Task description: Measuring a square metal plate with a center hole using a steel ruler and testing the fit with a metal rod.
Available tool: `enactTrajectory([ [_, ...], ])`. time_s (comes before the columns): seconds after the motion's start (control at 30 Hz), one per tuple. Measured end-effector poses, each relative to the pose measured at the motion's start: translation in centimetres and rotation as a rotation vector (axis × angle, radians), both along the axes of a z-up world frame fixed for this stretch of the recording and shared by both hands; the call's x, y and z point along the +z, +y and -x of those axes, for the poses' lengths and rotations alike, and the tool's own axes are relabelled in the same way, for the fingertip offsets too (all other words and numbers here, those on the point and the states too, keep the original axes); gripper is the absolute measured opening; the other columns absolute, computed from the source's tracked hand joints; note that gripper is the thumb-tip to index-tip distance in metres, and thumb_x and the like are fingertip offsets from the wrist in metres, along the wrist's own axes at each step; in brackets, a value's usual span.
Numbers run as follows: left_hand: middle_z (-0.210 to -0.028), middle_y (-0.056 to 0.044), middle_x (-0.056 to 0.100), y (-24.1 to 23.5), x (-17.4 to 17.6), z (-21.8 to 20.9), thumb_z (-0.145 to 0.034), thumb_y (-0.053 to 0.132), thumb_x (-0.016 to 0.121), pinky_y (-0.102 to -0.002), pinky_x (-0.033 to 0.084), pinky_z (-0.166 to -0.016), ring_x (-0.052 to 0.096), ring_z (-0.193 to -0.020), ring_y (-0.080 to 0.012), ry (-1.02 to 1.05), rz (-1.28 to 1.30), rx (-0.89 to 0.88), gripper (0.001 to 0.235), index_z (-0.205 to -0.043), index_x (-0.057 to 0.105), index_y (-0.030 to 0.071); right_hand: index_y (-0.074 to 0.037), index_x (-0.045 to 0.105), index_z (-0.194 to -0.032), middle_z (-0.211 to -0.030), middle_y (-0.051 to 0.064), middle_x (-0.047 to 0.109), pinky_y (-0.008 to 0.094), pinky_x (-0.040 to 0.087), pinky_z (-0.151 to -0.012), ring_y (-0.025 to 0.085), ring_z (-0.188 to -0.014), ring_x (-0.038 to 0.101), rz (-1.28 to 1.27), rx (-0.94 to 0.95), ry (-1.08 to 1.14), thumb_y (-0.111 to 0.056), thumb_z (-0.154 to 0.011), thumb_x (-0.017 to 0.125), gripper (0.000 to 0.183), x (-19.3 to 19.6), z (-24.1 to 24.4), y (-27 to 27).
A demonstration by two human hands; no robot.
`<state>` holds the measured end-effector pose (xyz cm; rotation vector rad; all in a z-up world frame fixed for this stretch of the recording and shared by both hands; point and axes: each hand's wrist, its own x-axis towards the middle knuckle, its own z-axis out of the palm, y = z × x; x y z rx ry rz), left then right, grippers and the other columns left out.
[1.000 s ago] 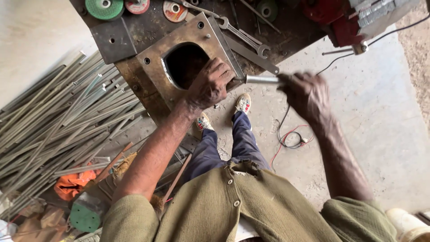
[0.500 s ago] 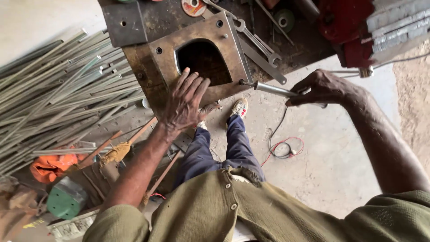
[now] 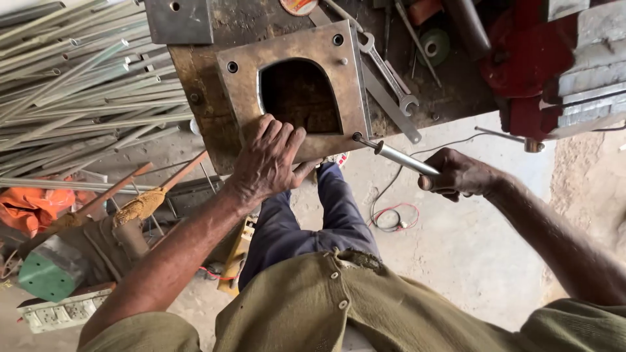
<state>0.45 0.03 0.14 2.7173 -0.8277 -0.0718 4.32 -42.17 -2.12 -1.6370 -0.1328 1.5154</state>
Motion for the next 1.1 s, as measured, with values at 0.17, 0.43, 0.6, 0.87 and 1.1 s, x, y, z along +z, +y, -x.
enactTrajectory([
  [0.17,-0.095,-0.017,0.058,-0.2,1.2,-0.4,-0.088,0.056,0.075,-0.053,0.042,-0.108,0.058,-0.099,-0.0335,-0.023,-0.003,-0.011,0.068,-0.119,0.062,-0.004,-0.006,0.067,-0.061,-0.043,0.001,0.056,0.028,0.043,-0.031,0.01,-0.035,0.055,-0.007,-0.05,-0.081,-0.041,-0.083,0.08,0.043,0.1,1.1,0.3],
  [0.43,-0.095,-0.016,0.057,-0.2,1.0,-0.6,-0.094,0.057,0.07,-0.051,0.042,-0.108,0.057,-0.099,-0.0329,-0.06,0.018,-0.014,0.065,-0.118,0.063,-0.003,-0.006,0.064,-0.066,-0.046,0.001,0.056,0.028,0.038,-0.027,0.011,-0.031,0.047,-0.251,-0.51,0.133,-0.031,-0.09,0.075,0.037,-2.9,10.4,5.2],
  [0.6,-0.092,-0.015,0.055,-0.2,1.7,-0.8,-0.097,0.057,0.067,-0.051,0.042,-0.106,0.056,-0.094,-0.0324,-0.038,0.016,-0.023,0.063,-0.118,0.064,-0.003,-0.009,0.059,-0.075,-0.052,0.003,0.055,0.031,0.035,-0.03,0.015,-0.036,0.045,-0.256,-1.052,0.351,-0.013,-0.081,0.07,0.014,-3.6,17.2,14.2],
  [0.87,-0.09,-0.015,0.055,-0.2,1.4,-0.9,-0.097,0.053,0.066,-0.051,0.043,-0.105,0.057,-0.091,-0.0312,-0.039,0.085,0.002,0.06,-0.117,0.063,-0.004,-0.009,0.053,-0.078,-0.063,0.002,0.05,0.032,0.041,-0.042,0.015,-0.051,0.05,-0.635,-1.759,0.163,-0.025,-0.091,0.071,0.027,-0.6,16.6,29.8],
  [1.1,-0.091,-0.015,0.056,0.2,0.8,-0.6,-0.099,0.054,0.063,-0.05,0.043,-0.103,0.057,-0.092,-0.0313,-0.05,0.076,-0.059,0.061,-0.117,0.06,-0.003,-0.009,0.051,-0.067,-0.052,0.004,0.049,0.032,0.04,-0.038,0.016,-0.04,0.049,-0.375,-1.944,0.126,-0.039,-0.099,0.068,0.047,1.0,13.8,33.6],
])
